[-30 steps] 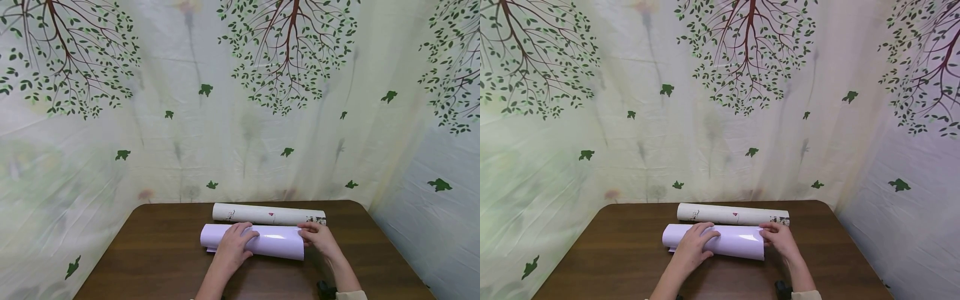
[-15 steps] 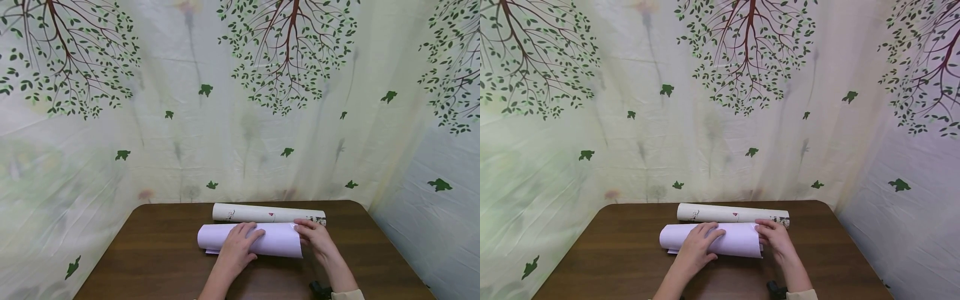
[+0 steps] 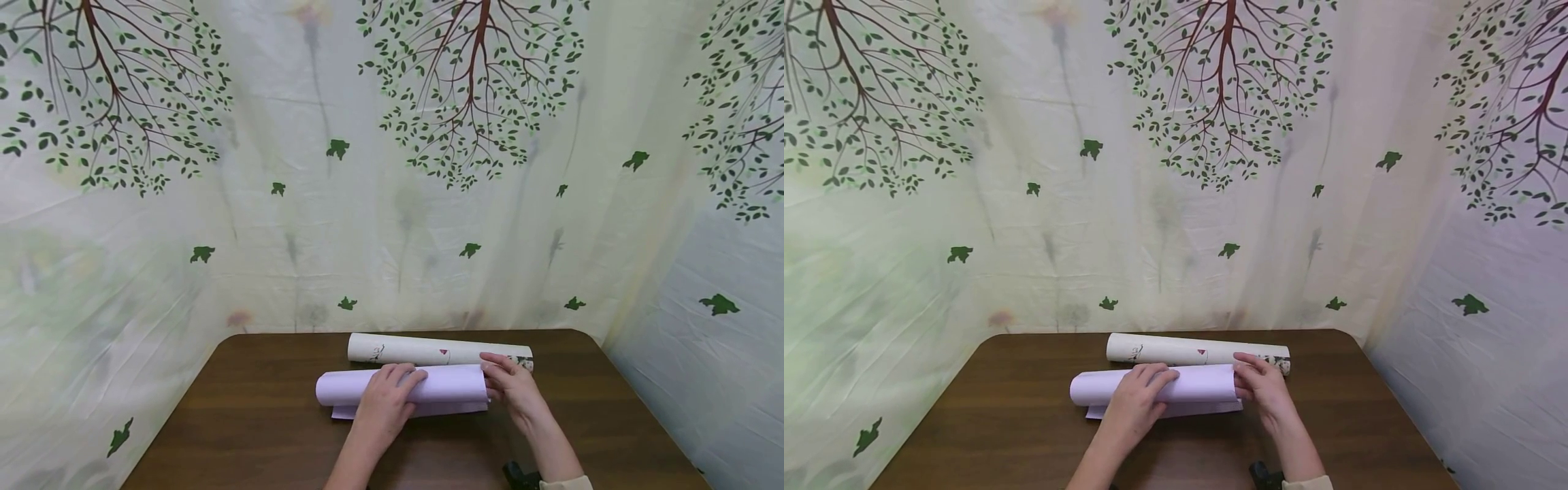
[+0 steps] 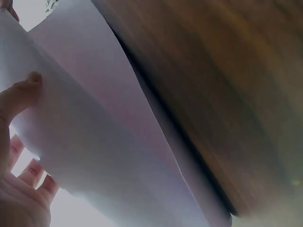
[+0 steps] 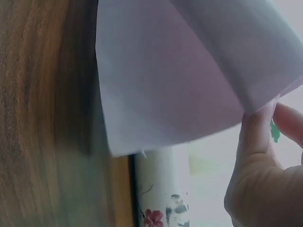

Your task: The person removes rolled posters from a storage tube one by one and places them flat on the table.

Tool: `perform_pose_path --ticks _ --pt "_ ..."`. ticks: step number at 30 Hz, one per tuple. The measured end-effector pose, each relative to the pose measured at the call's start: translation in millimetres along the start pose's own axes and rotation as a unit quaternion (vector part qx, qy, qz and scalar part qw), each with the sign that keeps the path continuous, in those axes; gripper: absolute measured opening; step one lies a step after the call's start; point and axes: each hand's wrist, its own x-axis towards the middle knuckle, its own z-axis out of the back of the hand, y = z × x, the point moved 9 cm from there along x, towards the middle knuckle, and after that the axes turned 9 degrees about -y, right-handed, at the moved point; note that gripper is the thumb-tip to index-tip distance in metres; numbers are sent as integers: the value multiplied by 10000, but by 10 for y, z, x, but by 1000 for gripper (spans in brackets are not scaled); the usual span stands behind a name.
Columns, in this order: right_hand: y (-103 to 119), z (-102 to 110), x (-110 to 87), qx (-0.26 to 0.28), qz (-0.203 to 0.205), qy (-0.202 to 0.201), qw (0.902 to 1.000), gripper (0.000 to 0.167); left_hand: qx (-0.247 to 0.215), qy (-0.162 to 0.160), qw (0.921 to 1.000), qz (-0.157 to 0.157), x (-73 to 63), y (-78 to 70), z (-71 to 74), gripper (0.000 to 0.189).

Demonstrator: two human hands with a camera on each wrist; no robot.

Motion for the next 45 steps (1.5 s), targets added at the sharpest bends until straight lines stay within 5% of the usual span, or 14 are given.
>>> perform_pose_path --ticks 10,21,32,45 --pt "19 121 52 715 289 -424 9961 46 -147 -376 9962 772 48 201 150 68" --pt "-23 -4 26 -22 609 -490 9969 42 -122 -979 9790 1785 101 430 425 67" --pt "-8 -340 -100 -669 1330 -18 9889 55 -937 -905 9452 2994 141 560 578 62" --pt "3 -556 -160 213 1721 649 9827 76 -2043 -854 8886 4016 111 659 602 57"
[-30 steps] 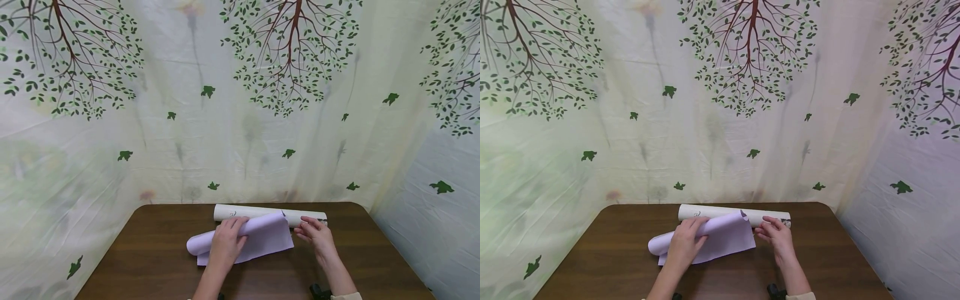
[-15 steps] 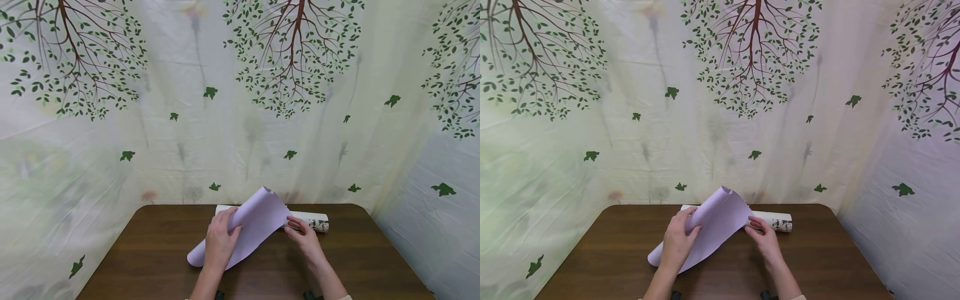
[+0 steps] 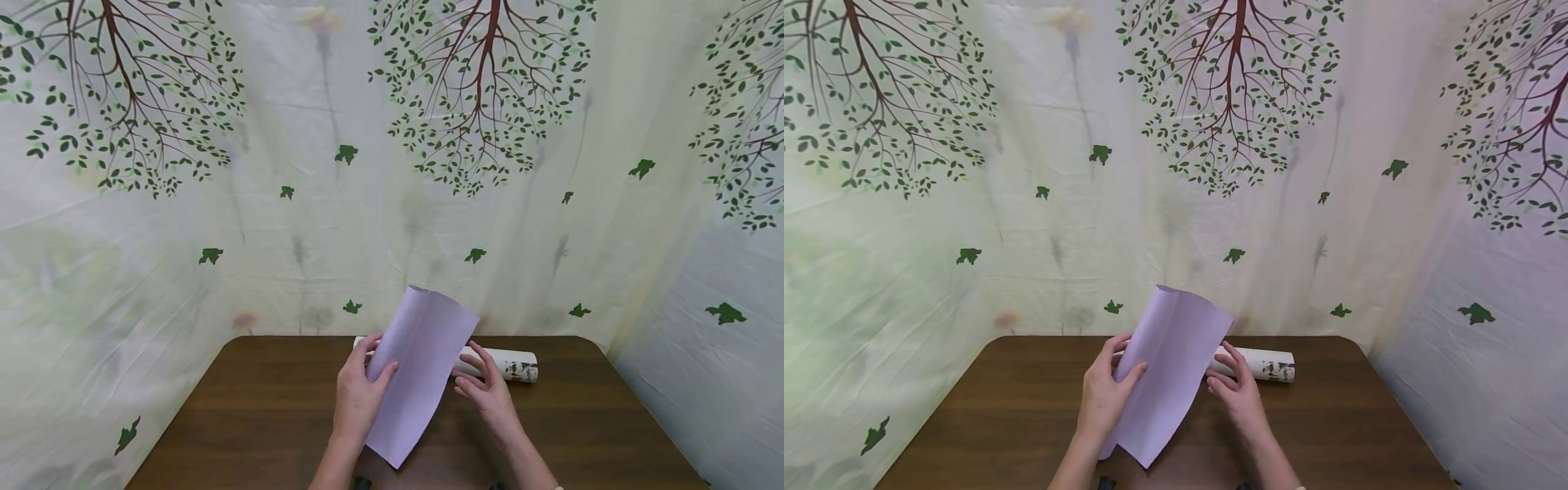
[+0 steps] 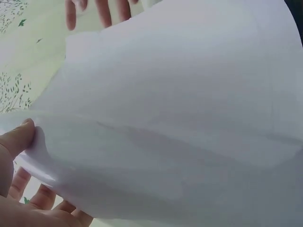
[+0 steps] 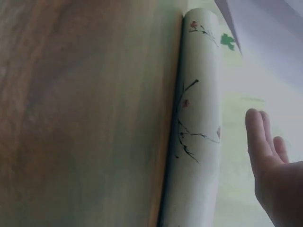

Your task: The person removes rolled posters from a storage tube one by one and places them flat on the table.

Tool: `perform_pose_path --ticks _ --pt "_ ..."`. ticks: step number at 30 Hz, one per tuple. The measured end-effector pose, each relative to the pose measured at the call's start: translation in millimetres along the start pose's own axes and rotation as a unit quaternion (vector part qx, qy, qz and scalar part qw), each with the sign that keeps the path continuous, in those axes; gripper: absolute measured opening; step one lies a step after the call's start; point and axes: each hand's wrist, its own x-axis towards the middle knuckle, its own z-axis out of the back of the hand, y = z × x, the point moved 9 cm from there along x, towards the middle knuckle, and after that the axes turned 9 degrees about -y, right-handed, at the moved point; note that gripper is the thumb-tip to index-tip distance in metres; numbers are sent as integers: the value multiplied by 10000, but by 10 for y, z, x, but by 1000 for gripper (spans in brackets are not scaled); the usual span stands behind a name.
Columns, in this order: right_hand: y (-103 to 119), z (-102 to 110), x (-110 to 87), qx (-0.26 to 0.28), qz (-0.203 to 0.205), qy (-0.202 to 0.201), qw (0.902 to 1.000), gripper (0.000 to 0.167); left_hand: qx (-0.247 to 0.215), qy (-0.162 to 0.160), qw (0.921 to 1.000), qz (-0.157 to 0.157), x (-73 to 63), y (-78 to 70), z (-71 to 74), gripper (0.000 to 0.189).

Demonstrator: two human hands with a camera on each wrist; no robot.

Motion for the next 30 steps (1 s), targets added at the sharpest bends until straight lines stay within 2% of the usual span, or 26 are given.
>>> perform_pose_path --ticks 7,12,16,19,23,27,30 --pt "-42 4 7 -326 27 -143 9994 75 -539 414 9948 754 -17 99 -88 54" --pt "-96 15 13 -511 -91 -251 9983 74 -868 720 9866 1181 -40 174 -166 53" --pt "-82 53 25 -598 -7 -420 9973 69 -1100 857 9800 1419 -56 228 -206 53" --pt "-40 86 28 -785 116 -558 9953 67 -1181 896 9774 1504 -66 277 -225 52" --pt "5 110 28 -995 165 -657 9927 65 -1119 900 9779 1522 -85 365 -249 50" --pt "69 131 15 -1373 270 -753 9873 64 -932 801 9817 1452 -97 440 -253 50" --pt "139 155 3 -1652 423 -827 9819 62 -624 632 9876 1297 -91 449 -223 47"
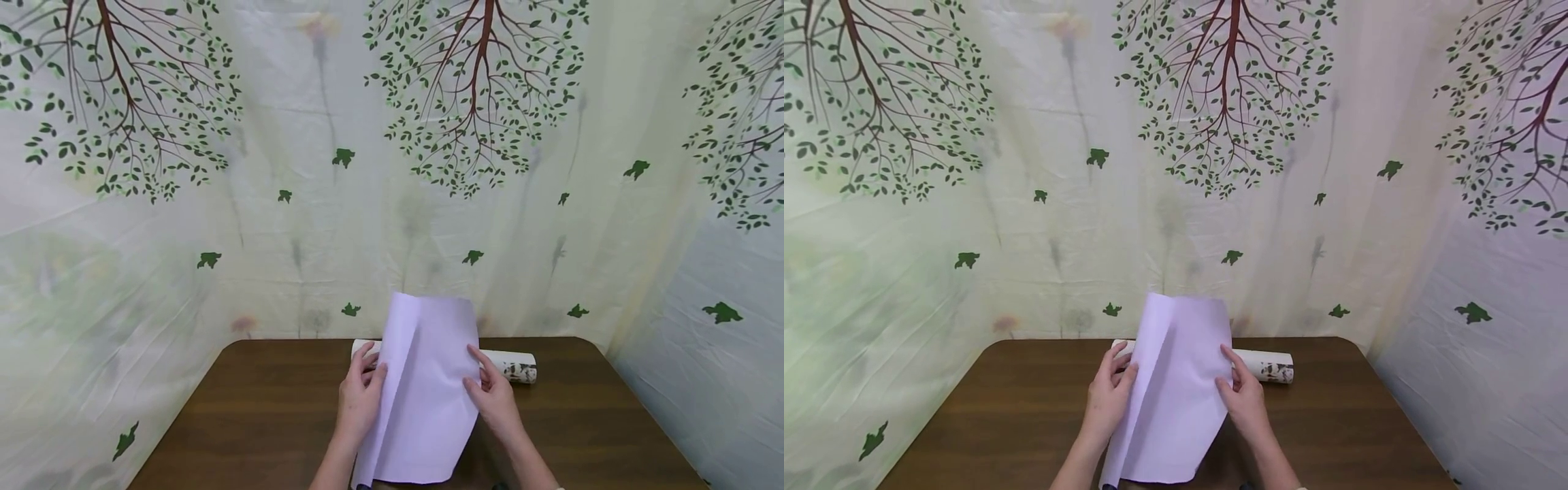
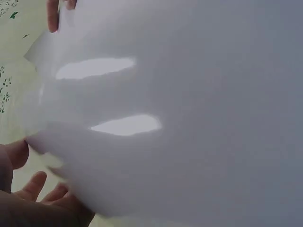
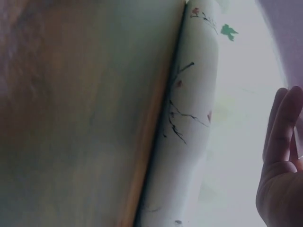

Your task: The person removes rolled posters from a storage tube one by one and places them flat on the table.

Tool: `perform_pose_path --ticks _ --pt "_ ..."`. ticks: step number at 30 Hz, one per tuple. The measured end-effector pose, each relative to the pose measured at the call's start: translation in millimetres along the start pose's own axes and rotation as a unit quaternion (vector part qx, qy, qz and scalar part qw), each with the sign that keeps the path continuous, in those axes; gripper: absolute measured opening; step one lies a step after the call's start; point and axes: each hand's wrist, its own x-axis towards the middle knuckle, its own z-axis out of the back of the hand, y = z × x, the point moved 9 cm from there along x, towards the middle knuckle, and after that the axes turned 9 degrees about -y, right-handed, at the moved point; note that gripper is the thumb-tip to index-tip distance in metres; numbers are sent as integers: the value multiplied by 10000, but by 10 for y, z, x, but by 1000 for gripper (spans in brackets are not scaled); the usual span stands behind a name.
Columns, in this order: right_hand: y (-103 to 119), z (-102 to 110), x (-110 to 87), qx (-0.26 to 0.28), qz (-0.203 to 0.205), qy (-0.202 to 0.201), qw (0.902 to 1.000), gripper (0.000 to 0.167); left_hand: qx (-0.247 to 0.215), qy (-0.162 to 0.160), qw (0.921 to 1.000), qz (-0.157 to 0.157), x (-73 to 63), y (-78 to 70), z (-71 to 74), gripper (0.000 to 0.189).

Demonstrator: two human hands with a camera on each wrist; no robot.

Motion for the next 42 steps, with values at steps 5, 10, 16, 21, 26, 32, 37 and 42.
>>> perform_pose_path --ticks 5,10,16,21,26,32,37,42 --pt "60 73 8 -322 97 -104 9994 62 470 -250 9945 -900 -30 -203 39 45" --pt "113 120 13 -489 174 -123 9986 61 1127 -66 9802 -1625 -96 -373 -20 49" --pt "137 129 21 -309 225 -1 9993 61 1625 -45 9775 -1345 -62 -254 32 49" --pt "132 156 35 -85 115 151 9998 63 1605 -117 9802 -1150 23 -140 132 55" --pt "133 185 57 103 9 343 9994 64 1301 -118 9866 -976 110 -44 213 62" --pt "101 218 77 396 14 606 9974 67 1007 -47 9944 -320 180 130 274 73" --pt "95 244 81 672 227 852 9938 71 741 39 9972 57 202 224 282 78" --pt "50 273 100 855 66 971 9916 74 96 291 9987 396 196 292 247 82"
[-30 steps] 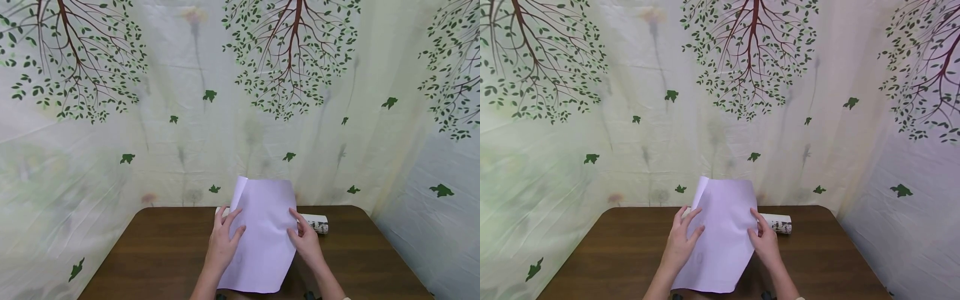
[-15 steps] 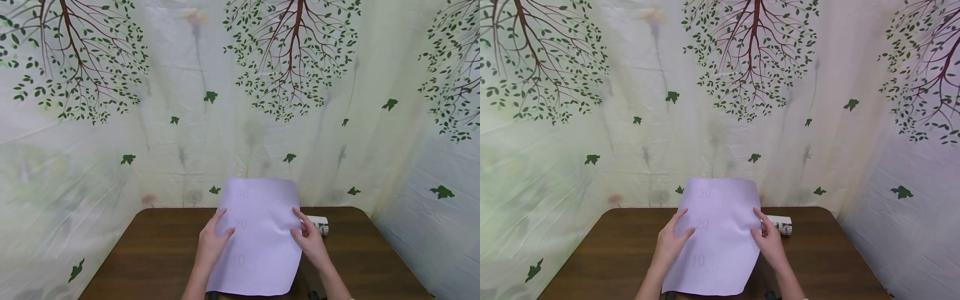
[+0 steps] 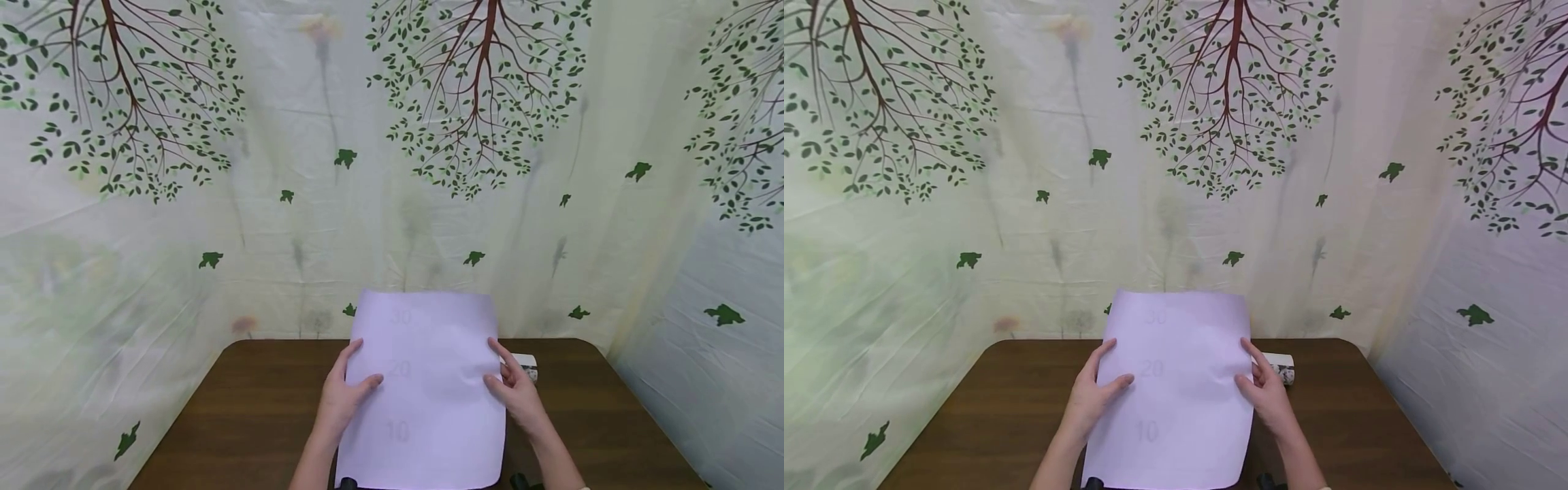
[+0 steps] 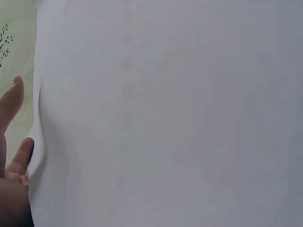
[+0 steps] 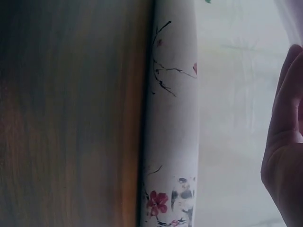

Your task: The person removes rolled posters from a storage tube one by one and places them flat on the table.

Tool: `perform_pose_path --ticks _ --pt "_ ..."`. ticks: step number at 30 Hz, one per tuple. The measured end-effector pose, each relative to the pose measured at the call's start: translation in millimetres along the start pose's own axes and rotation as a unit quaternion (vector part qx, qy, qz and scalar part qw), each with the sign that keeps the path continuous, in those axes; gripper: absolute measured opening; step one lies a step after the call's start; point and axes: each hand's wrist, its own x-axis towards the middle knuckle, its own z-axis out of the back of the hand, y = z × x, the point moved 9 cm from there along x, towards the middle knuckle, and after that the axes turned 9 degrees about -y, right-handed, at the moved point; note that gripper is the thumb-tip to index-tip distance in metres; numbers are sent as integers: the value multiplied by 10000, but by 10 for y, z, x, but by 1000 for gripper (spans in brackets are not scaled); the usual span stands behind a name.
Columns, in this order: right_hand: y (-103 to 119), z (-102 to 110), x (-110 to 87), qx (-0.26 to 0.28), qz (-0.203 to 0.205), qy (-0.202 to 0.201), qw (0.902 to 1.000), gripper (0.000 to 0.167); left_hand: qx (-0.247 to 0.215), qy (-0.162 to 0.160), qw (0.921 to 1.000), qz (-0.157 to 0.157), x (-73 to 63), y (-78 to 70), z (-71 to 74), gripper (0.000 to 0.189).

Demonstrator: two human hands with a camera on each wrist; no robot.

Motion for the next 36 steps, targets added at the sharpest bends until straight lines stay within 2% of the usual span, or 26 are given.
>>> perform_pose_path --ticks 5,10,18,28,36 --pt "-56 4 -15 204 -446 179 9986 81 -574 264 9976 266 -13 36 -55 85" --pt "-90 -21 -35 319 -793 489 9951 93 -818 416 9952 353 -22 55 -84 88" --pt "-110 -43 -49 428 -768 1099 9900 98 -1083 602 9912 460 -29 88 -116 87" --pt "-134 -42 -67 1082 -800 1277 9826 96 -1121 1174 9853 538 -63 95 -182 95" --pt "-158 -66 -88 1492 -766 1660 9718 94 -1295 1164 9834 519 -60 83 -219 91"
